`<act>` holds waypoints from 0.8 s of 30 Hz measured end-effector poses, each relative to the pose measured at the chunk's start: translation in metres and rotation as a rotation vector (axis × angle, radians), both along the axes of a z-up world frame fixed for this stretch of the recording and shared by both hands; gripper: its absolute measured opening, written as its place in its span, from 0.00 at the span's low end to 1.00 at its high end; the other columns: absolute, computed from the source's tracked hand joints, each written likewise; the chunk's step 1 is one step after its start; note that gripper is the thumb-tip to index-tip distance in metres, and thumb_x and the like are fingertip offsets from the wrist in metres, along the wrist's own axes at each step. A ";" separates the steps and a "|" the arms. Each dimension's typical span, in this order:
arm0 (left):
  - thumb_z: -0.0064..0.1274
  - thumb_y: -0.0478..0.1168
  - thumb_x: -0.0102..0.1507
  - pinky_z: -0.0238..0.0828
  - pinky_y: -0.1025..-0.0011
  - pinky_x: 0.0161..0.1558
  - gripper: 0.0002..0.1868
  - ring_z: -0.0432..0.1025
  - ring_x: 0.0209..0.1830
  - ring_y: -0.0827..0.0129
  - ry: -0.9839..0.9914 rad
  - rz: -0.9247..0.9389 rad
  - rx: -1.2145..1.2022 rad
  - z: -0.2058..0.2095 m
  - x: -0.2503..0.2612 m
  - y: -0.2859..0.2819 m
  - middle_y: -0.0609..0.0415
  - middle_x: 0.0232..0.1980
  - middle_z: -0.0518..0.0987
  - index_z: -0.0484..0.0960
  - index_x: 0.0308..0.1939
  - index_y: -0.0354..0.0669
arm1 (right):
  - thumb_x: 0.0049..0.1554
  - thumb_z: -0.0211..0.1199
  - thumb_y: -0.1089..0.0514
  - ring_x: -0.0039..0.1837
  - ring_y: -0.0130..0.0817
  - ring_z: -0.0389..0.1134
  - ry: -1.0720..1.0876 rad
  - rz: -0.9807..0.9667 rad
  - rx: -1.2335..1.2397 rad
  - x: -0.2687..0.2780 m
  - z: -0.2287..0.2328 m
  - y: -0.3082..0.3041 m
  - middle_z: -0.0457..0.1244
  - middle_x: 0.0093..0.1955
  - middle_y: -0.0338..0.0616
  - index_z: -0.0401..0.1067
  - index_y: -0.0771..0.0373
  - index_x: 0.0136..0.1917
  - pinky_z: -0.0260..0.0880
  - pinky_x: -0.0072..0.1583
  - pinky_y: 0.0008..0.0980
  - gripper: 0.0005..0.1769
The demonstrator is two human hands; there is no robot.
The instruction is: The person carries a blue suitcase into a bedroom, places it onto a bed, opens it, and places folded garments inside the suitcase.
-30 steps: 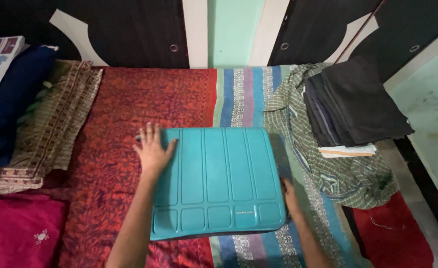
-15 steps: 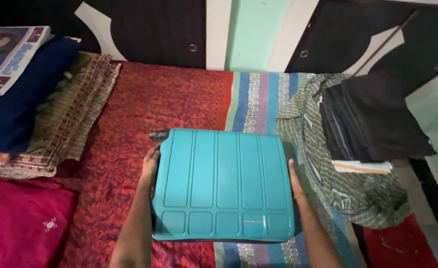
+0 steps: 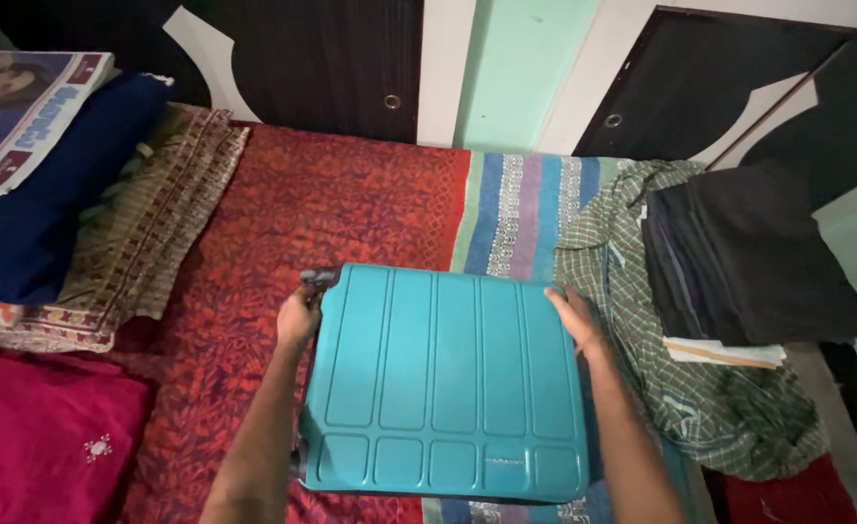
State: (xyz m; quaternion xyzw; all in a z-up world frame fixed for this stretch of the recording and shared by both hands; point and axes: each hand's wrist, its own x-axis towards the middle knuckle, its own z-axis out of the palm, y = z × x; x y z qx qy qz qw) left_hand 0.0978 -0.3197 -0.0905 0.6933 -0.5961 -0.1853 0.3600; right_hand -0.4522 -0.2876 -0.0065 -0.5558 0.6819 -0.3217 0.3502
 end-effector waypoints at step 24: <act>0.43 0.30 0.59 0.67 0.71 0.35 0.16 0.72 0.35 0.71 0.839 -0.255 0.345 -0.012 -0.009 -0.046 0.58 0.37 0.81 0.83 0.46 0.45 | 0.59 0.49 0.24 0.83 0.64 0.38 0.756 0.590 -0.481 0.286 0.064 0.022 0.41 0.85 0.53 0.52 0.52 0.82 0.34 0.75 0.74 0.48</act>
